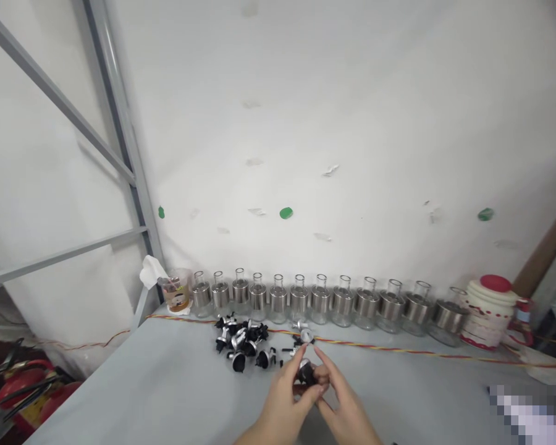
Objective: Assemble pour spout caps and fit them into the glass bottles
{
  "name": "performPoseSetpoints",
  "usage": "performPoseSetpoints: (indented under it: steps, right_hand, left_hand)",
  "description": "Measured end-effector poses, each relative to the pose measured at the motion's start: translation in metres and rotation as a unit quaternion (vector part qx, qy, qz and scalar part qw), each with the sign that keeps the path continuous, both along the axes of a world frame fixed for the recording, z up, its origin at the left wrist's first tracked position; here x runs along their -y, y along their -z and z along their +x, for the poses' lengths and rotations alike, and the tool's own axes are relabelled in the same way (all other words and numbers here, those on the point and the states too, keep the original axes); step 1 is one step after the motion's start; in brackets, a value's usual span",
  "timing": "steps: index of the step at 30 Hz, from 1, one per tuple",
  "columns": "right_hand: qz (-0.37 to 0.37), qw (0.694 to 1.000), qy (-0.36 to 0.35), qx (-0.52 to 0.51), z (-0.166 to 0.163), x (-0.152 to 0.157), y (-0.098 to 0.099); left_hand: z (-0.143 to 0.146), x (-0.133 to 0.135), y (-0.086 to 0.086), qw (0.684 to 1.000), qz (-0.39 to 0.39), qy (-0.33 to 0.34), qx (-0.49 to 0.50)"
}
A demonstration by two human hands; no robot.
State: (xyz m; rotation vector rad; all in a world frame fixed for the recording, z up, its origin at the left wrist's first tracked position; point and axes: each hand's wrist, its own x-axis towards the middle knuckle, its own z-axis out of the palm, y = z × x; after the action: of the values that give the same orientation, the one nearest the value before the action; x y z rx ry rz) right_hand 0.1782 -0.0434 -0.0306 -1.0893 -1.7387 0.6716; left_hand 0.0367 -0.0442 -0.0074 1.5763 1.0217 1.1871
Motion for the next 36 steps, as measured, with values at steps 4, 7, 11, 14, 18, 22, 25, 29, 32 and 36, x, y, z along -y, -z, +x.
performPoseSetpoints:
  steps: [4,7,11,14,18,22,25,29,32,36]
  right_hand:
    - [-0.012,1.0,-0.021,0.005,-0.001,0.003,-0.003]
    - [-0.015,1.0,-0.014,0.01,0.0,0.004,-0.008]
    - [0.0,0.999,-0.034,0.019,0.0,0.005,-0.013]
    - [-0.012,0.999,-0.028,0.016,-0.001,0.004,-0.013]
    - [-0.033,0.998,-0.035,-0.029,-0.003,0.001,-0.013]
    - [-0.063,0.994,-0.057,-0.061,-0.005,0.001,-0.019]
    - [-0.092,0.991,-0.075,-0.066,-0.006,0.003,-0.023]
    - [-0.094,0.99,-0.087,-0.066,-0.003,0.006,-0.029]
    - [-0.086,0.988,-0.125,-0.041,0.006,0.001,-0.034]
    - [-0.1,0.993,-0.063,0.011,0.023,-0.024,-0.027]
  left_hand:
    - [-0.003,-0.001,-0.004,0.998,-0.002,-0.023,-0.054]
    - [-0.008,-0.002,-0.009,0.991,0.015,-0.046,-0.122]
    - [-0.011,-0.002,-0.013,0.98,0.059,-0.037,-0.184]
    - [-0.011,-0.003,-0.012,0.97,0.099,-0.033,-0.22]
    - [-0.012,-0.006,-0.01,0.958,0.137,-0.027,-0.25]
    - [-0.012,-0.005,-0.011,0.955,0.138,-0.031,-0.261]
    - [-0.011,-0.002,-0.012,0.968,0.102,-0.006,-0.231]
    - [-0.007,0.0,-0.013,0.992,0.042,-0.006,-0.119]
    - [-0.008,-0.006,-0.015,0.998,-0.06,-0.007,0.027]
    - [-0.018,-0.019,-0.024,0.985,-0.104,-0.033,0.135]
